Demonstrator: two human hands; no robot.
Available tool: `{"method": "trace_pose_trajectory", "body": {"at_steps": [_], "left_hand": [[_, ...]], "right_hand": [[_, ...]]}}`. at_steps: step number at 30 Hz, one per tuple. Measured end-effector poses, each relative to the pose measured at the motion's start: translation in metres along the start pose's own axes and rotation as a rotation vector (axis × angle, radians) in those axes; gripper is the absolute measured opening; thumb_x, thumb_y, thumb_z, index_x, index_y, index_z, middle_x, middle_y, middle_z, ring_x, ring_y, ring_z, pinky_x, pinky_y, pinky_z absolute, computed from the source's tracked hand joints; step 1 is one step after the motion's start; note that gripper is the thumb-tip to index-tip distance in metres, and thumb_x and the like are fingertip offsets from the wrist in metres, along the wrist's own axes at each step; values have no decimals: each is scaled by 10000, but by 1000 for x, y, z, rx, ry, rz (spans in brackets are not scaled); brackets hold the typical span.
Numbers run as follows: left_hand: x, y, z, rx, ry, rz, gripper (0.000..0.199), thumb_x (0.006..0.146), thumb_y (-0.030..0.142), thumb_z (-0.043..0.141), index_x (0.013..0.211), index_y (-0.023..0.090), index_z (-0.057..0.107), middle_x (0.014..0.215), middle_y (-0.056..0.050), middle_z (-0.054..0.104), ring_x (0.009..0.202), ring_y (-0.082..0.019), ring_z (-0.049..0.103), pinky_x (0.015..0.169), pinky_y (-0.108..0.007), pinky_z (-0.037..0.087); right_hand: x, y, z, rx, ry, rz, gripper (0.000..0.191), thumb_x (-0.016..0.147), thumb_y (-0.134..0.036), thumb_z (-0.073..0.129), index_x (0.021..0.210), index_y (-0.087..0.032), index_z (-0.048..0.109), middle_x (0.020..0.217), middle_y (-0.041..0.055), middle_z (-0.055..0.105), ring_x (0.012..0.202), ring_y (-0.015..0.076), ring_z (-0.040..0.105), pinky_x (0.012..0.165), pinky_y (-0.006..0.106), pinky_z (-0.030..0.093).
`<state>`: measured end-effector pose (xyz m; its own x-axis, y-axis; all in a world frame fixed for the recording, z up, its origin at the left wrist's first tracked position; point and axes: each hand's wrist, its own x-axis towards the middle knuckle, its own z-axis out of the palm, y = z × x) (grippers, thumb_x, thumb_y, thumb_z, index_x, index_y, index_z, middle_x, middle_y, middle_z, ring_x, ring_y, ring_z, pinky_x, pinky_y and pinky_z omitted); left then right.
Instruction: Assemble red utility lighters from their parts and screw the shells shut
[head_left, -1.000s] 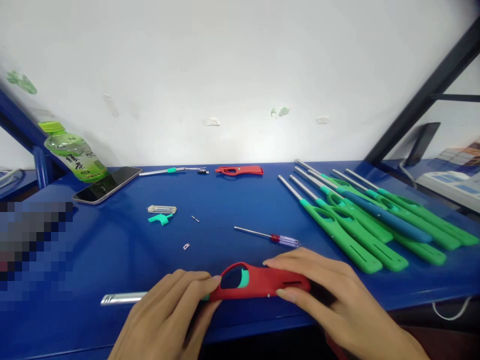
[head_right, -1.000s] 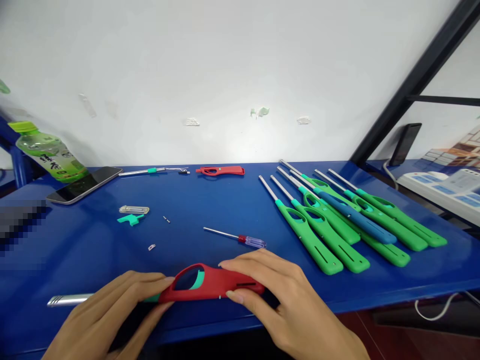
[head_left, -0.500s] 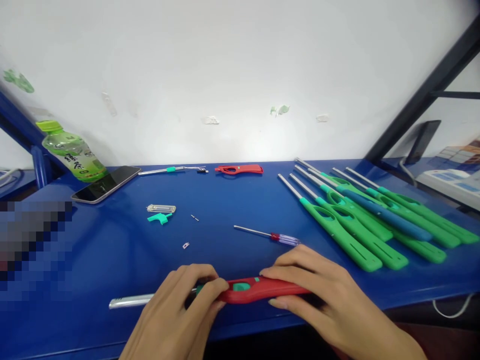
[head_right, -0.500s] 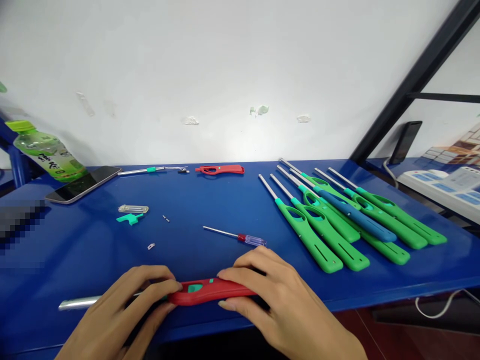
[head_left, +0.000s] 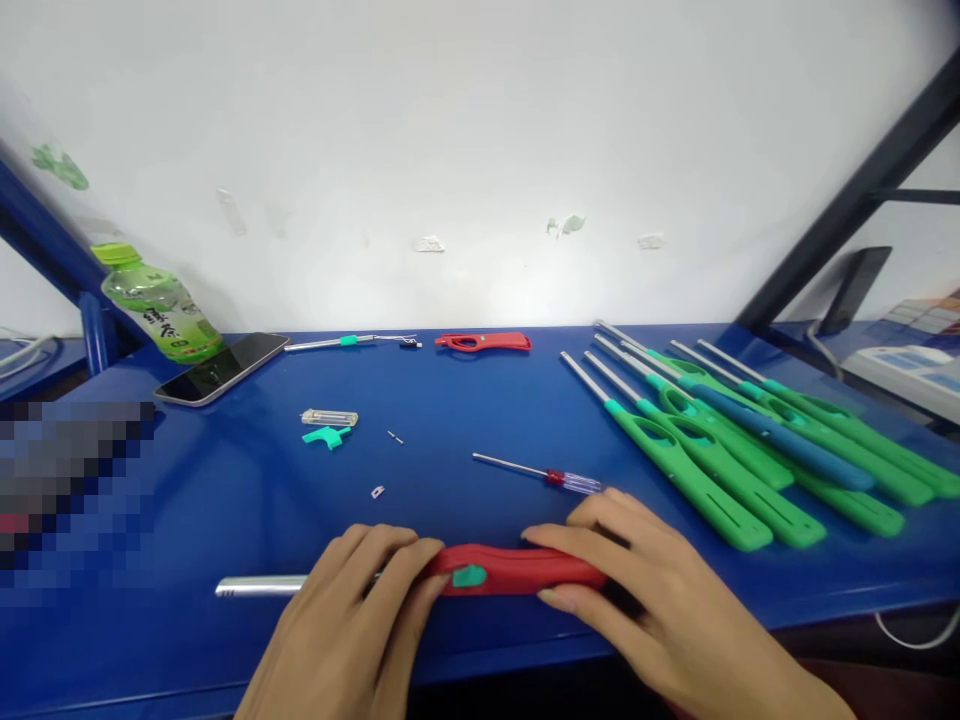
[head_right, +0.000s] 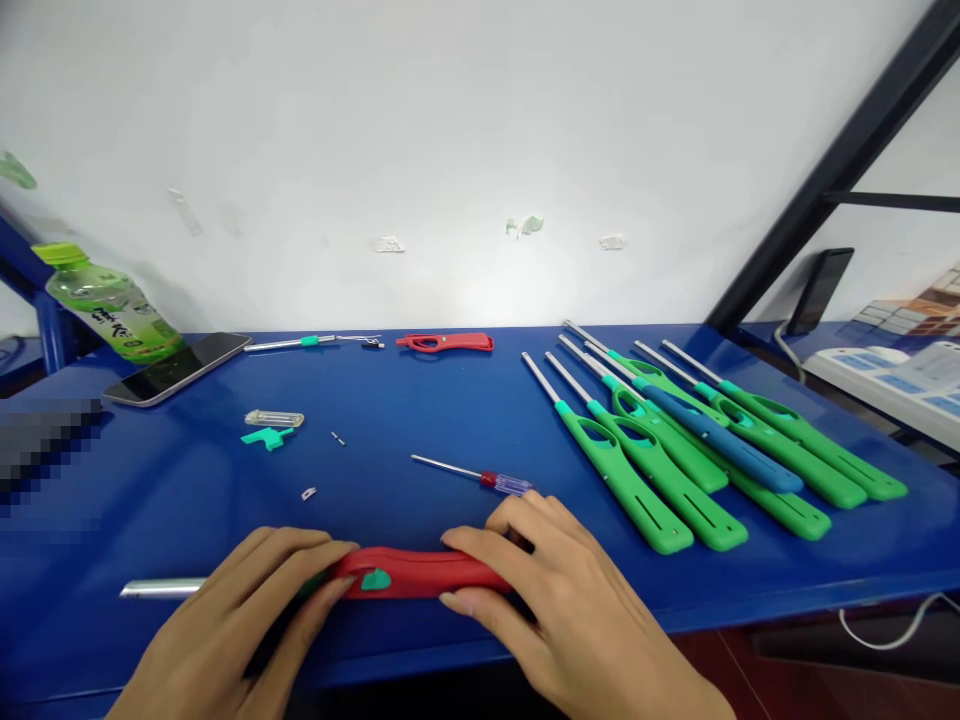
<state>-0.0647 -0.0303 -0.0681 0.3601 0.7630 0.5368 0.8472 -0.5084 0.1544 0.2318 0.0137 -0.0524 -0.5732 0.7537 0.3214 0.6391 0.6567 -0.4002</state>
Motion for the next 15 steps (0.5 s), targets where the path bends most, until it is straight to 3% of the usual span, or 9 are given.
{"method": "trace_pose_trajectory", "body": {"at_steps": [6,9,12,15], "left_hand": [[-3,-4,0,74,-6,-44,298,1146,335,495,1392,280,655,1236,-42,729,1116,-239,701,1019,-406,572],[-1,-4,-1,103,9,-74,321,1144,374,498,1414,283,646,1265,-47,732,1129,-255,710,1025,-425,562],[14,-11,-6,180,37,-115,335,1136,381,485,1387,252,668,1237,-73,749,1079,-291,723,957,-460,576],[41,-26,-15,333,-88,-184,407,1106,287,394,1317,197,730,1177,-126,767,1037,-357,716,876,-518,589]], "right_hand": [[0,0,2,-13,74,21,312,1116,-398,599,1425,-413,637,1251,9,741,1159,227,744,1031,409,612],[0,1,2,13,186,28,295,1104,-339,616,1388,-399,669,1267,11,716,1152,203,733,986,340,605],[0,6,2,12,371,103,215,1098,-298,611,1263,-363,733,1204,28,713,1129,222,710,974,369,584],[1,13,3,-46,474,192,233,1092,-308,616,1279,-352,747,1270,52,720,1221,272,668,1033,451,555]]}}
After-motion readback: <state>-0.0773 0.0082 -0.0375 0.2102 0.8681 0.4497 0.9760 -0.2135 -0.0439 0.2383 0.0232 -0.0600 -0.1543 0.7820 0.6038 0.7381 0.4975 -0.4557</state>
